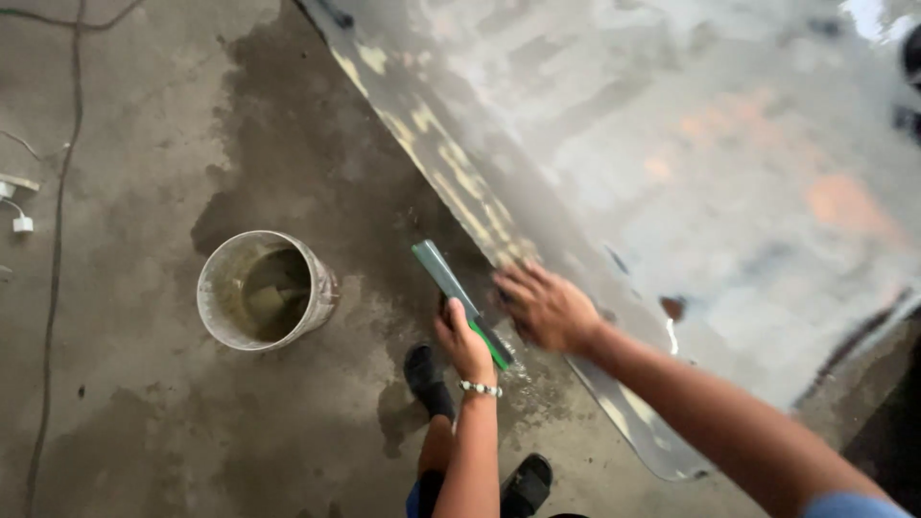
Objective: The person sands a large, flat metallic car part, likely a hood, using a green sanding block and a blue cloth. They repeatedly wipe the surface with the cloth and sand different areas, occasionally dipping the cloth into a bucket of water.
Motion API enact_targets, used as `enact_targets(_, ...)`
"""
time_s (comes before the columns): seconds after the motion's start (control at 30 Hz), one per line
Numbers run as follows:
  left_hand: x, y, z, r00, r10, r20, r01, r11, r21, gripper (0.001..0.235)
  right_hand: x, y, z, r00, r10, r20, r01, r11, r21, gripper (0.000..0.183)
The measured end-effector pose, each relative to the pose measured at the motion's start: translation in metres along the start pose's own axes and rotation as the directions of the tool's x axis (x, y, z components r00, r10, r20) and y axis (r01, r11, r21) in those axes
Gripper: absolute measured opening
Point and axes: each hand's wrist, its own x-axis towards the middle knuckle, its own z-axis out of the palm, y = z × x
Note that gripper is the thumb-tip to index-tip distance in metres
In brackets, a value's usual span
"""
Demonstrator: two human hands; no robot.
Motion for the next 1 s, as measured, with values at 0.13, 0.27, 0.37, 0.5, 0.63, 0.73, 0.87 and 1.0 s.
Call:
enact_targets(0.13,-0.07,-0.028,-0.011,0.984,0.143,0.108,-0.128,0.983,-0.13,0.051,-0.117,-0.047,0.047,0.985,0.067,-0.156,-0.042,0.987,0.158,0.067)
enact_targets(0.27,-0.141,-0.041,-0.024,0.988,0.015,0.151,-0.014,1.0,-0.005,0.049,-0.225,-0.088,0.079,0.952,0.157,-0.262,-0.095,0.967,0.235,0.062)
enact_targets(0.37,-0.181,-0.041,-0.036,0.979,0.018,0.202,-0.028,0.998,0.048,0.05,-0.283,-0.103,0.099,0.931,0.211,-0.298,-0.12,0.947,0.298,0.064)
enact_targets(0.5,-0.217,-0.021,-0.054,0.961,-0.102,0.257,0.057,0.982,0.179,0.055,-0.326,-0.117,0.115,0.909,0.336,-0.246,-0.205,0.875,0.44,0.068)
enact_targets(0.63,-0.231,-0.018,-0.067,0.942,-0.071,0.327,-0.015,0.967,0.253,0.055,-0.336,-0.146,0.126,0.763,0.62,-0.183,-0.359,0.642,0.678,0.057)
enact_targets(0.73,-0.235,-0.01,-0.065,0.919,-0.17,0.355,0.011,0.912,0.41,0.057,-0.333,-0.155,0.16,0.503,0.86,-0.087,-0.32,0.279,0.905,0.041)
enact_targets(0.87,-0.22,0.015,-0.043,0.893,-0.022,0.449,-0.205,0.869,0.451,0.06,-0.301,-0.137,0.154,0.227,0.931,0.287,-0.204,-0.243,0.948,0.024)
enact_targets(1.0,-0.193,0.05,-0.01,0.843,-0.149,0.518,-0.157,0.851,0.501,0.06,-0.239,-0.088,0.057,0.211,0.887,0.41,-0.247,-0.358,0.901,0.02)
